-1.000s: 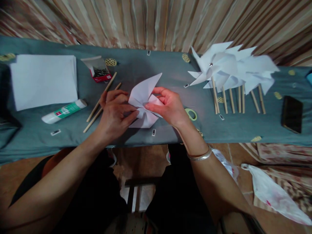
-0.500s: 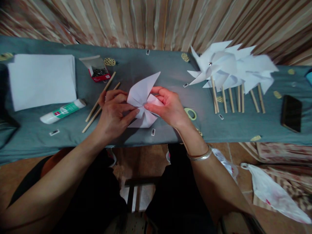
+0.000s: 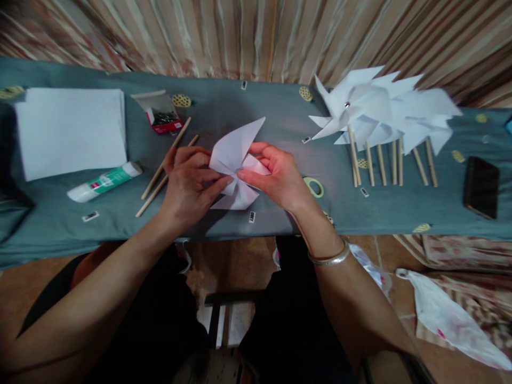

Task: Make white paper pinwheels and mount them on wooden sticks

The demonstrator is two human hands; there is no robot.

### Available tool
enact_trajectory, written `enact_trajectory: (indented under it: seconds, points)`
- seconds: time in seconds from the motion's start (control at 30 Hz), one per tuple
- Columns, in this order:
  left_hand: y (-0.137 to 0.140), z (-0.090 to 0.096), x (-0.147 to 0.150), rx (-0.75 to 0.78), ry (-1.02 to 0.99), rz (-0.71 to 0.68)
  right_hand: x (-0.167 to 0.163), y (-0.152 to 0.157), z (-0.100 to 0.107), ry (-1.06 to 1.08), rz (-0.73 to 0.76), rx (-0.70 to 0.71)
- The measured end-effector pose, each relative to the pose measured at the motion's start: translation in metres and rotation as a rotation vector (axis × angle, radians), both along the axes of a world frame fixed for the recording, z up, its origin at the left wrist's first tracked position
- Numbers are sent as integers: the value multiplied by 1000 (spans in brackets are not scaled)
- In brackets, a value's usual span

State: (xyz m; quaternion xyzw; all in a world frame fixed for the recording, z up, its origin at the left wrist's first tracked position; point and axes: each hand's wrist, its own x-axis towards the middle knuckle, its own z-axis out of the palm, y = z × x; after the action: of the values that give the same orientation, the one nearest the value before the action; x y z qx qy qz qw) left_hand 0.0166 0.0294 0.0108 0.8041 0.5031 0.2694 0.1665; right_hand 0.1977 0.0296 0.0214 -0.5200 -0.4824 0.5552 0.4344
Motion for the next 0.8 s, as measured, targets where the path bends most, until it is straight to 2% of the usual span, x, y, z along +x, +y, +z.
enact_trajectory:
  seconds: [0.4, 0.63, 0.8]
  points:
    - [0, 1, 1, -17, -22, -15, 2, -2, 1, -32, 23, 20]
    - [2, 0, 1, -101, -175, -31, 5, 0, -7, -59, 76, 109]
    - [2, -1, 3, -61, -145, -20, 5, -1, -7, -116, 76, 154]
